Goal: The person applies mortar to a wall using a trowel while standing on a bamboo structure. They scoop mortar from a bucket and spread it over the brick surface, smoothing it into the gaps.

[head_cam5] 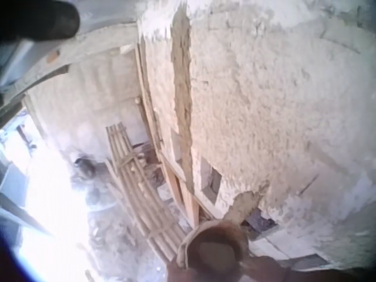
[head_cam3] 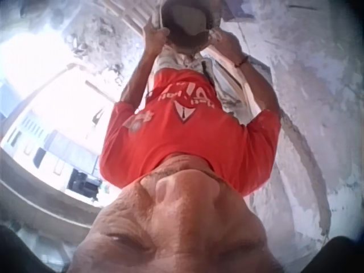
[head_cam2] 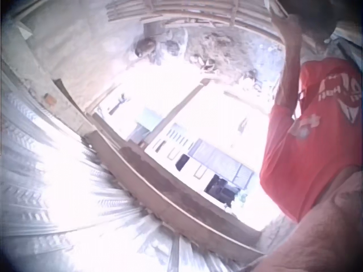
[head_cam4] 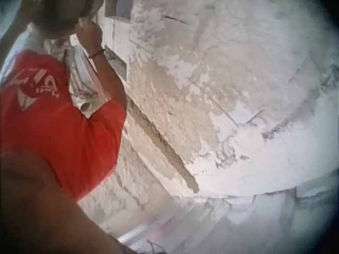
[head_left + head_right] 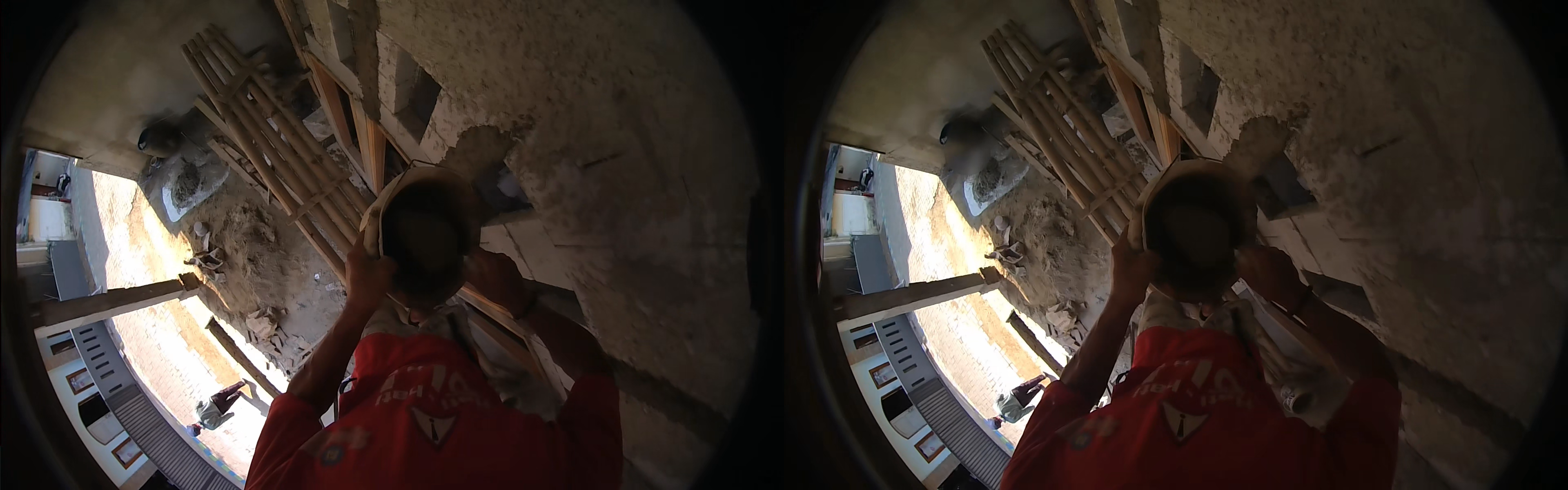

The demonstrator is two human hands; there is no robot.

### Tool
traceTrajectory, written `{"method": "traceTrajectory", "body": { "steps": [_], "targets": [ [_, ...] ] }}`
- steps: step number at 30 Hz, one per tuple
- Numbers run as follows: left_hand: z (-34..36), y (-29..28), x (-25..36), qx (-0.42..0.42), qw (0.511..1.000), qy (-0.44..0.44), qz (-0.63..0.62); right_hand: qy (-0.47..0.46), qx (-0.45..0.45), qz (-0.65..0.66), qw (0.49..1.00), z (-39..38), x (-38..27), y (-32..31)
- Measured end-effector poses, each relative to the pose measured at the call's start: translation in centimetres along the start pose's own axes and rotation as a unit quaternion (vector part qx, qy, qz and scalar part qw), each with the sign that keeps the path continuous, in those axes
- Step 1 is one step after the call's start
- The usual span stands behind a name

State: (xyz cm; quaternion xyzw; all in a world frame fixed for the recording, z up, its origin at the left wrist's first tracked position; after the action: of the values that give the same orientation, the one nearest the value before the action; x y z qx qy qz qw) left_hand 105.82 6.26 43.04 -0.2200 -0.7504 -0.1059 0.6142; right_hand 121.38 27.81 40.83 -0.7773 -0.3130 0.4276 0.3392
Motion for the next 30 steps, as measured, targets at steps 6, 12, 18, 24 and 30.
{"method": "traceTrajectory", "body": {
  "steps": [6,12,18,24,30],
  "targets": [
    [0.5,-1.9,-3.2,0.034,0.996,0.0,-0.085,-0.03,0.023,0.07,0.997,-0.5,-3.9,-5.4],
    [0.4,-5.3,-5.7,0.07,0.989,-0.003,-0.129,-0.056,-0.047,0.133,0.988,-1.4,-10.4,-12.7],
    [0.3,-8.2,-7.4,0.101,0.993,-0.015,-0.064,0.139,-0.135,0.309,0.931,0.7,-4.3,-12.2],
    [-0.9,-8.2,-5.5,0.107,0.993,-0.042,0.009,0.113,0.274,0.093,0.951,-2.0,3.3,-25.7],
    [-0.5,-6.4,-5.6,0.056,0.996,0.005,-0.071,0.123,0.132,0.121,0.976,-4.9,-2.1,-21.7]
  ]
}}
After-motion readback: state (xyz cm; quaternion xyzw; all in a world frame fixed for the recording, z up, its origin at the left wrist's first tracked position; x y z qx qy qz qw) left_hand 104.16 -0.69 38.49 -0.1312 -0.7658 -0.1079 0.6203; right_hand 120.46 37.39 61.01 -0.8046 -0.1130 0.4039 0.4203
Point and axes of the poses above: each hand's wrist, its own z-axis towards the middle knuckle, its own y-axis out of the palm, x = y × z, the point moved 7 cm from there along z, towards the middle knuckle, and after that the axes turned 4 degrees about y, right-handed, at the moved point
